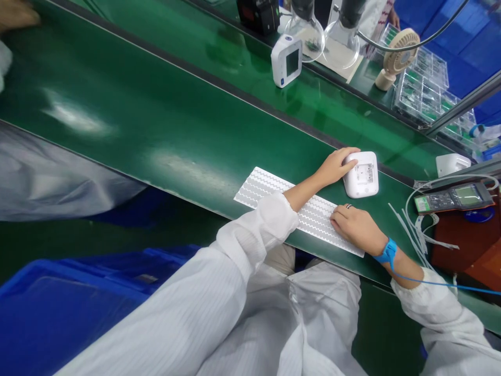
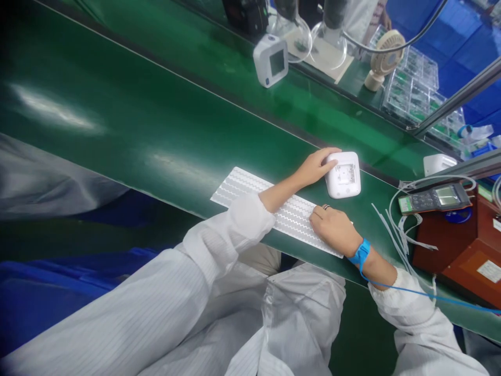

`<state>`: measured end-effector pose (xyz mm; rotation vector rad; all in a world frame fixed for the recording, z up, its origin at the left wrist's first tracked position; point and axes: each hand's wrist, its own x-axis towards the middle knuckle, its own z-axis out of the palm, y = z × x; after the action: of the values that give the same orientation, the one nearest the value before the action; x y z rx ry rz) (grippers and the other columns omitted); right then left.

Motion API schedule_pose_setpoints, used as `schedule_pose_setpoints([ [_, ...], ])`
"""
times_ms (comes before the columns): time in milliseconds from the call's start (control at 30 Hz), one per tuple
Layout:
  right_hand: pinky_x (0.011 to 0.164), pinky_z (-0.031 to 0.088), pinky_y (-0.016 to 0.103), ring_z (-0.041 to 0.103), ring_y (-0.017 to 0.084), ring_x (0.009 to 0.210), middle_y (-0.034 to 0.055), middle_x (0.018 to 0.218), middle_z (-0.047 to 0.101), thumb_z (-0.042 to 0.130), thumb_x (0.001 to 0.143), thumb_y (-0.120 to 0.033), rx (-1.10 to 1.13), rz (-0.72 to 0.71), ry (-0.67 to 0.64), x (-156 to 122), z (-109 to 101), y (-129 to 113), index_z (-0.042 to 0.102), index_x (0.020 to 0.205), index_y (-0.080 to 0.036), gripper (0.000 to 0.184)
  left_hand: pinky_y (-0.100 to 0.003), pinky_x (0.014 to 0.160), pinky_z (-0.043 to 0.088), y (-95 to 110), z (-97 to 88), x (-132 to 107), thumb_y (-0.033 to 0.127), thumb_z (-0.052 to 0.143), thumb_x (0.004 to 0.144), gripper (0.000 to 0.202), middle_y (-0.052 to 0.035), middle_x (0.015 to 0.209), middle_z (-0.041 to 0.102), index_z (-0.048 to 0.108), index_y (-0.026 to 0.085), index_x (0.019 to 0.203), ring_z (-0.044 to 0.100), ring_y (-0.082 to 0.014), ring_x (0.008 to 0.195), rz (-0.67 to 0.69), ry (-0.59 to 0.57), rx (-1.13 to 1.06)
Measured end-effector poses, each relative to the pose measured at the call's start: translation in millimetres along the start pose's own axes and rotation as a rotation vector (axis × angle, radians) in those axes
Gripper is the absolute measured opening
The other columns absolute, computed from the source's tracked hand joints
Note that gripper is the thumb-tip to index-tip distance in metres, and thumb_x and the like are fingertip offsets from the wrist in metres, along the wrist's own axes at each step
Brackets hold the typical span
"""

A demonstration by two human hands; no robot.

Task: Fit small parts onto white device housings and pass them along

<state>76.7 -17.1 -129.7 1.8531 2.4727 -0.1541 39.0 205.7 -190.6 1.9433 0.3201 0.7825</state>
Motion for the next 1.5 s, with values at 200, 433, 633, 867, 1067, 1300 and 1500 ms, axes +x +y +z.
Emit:
schedule_pose_setpoints([
  [200, 0.063, 0.041, 0.037, 0.061, 0.025, 0.083, 0.0140, 0.102, 0.072, 0.052, 0.111, -0.002, -0.197, -0.034, -0.154, 9, -15, -16, 0.072, 0.099, -0.016, 0.026, -0.046, 0.128, 0.048, 1, 1.3, 1, 0.028, 0.060, 0.107, 0.044, -0.0135, 0.157, 0.071, 0.069, 0.017, 0.149, 0.066, -0.0305, 0.145, 0.001, 0.016, -0.028],
  [433, 0.069, 0.045, 0.038, 0.061, 0.024, 0.082, 0.0109, 0.098, 0.070, 0.053, 0.111, -0.005, -0.254, -0.036, -0.115, 7, -2, -17, 0.071, 0.099, -0.018, 0.024, -0.049, 0.130, 0.047, 2, 0.7, -1, 0.030, 0.060, 0.106, 0.043, -0.0127, 0.156, 0.072, 0.070, 0.020, 0.147, 0.067, -0.0313, 0.144, -0.005, 0.018, -0.036],
  [633, 0.074, 0.047, 0.037, 0.061, 0.024, 0.084, 0.0095, 0.099, 0.071, 0.059, 0.111, -0.013, -0.159, 0.029, 0.057, 0, 15, -9, 0.069, 0.094, -0.020, 0.021, -0.050, 0.128, 0.049, -1, 2.3, -1, 0.031, 0.062, 0.105, 0.043, -0.0113, 0.155, 0.073, 0.071, 0.022, 0.147, 0.067, -0.0316, 0.143, -0.027, 0.020, -0.043],
  [867, 0.082, 0.054, 0.037, 0.065, 0.024, 0.089, 0.0070, 0.099, 0.072, 0.061, 0.102, -0.010, 0.188, 0.120, 0.243, -2, 27, -3, 0.066, 0.099, -0.021, 0.013, -0.047, 0.127, 0.050, 1, 1.4, -1, 0.030, 0.061, 0.106, 0.044, -0.0132, 0.155, 0.073, 0.070, 0.019, 0.147, 0.067, -0.0307, 0.142, -0.019, 0.017, -0.049],
  [1067, 0.078, 0.059, 0.036, 0.067, 0.022, 0.083, 0.0040, 0.097, 0.071, 0.061, 0.099, -0.014, 0.482, 0.291, 0.529, -15, 23, 17, 0.064, 0.100, -0.026, 0.012, -0.048, 0.127, 0.050, 5, -0.9, -3, 0.031, 0.062, 0.106, 0.043, -0.0114, 0.154, 0.073, 0.071, 0.022, 0.147, 0.068, -0.0311, 0.141, -0.034, 0.012, -0.045],
  [1300, 0.069, 0.063, 0.039, 0.068, 0.026, 0.093, 0.0087, 0.104, 0.067, 0.060, 0.096, -0.015, 0.266, 0.601, 0.887, -32, 35, 76, 0.056, 0.096, -0.028, 0.014, -0.049, 0.127, 0.051, 6, -2.6, -8, 0.033, 0.063, 0.105, 0.043, -0.0093, 0.154, 0.074, 0.072, 0.024, 0.146, 0.067, -0.0317, 0.143, -0.072, 0.022, -0.042],
  [1500, 0.068, 0.064, 0.038, 0.066, 0.026, 0.094, 0.0096, 0.107, 0.065, 0.058, 0.098, -0.015, 0.317, 0.615, 0.856, -33, 48, 91, 0.052, 0.096, -0.028, 0.015, -0.049, 0.124, 0.053, 7, -4.8, -11, 0.033, 0.062, 0.105, 0.043, -0.0094, 0.156, 0.073, 0.072, 0.024, 0.147, 0.067, -0.0322, 0.143, -0.115, 0.012, -0.034],
])
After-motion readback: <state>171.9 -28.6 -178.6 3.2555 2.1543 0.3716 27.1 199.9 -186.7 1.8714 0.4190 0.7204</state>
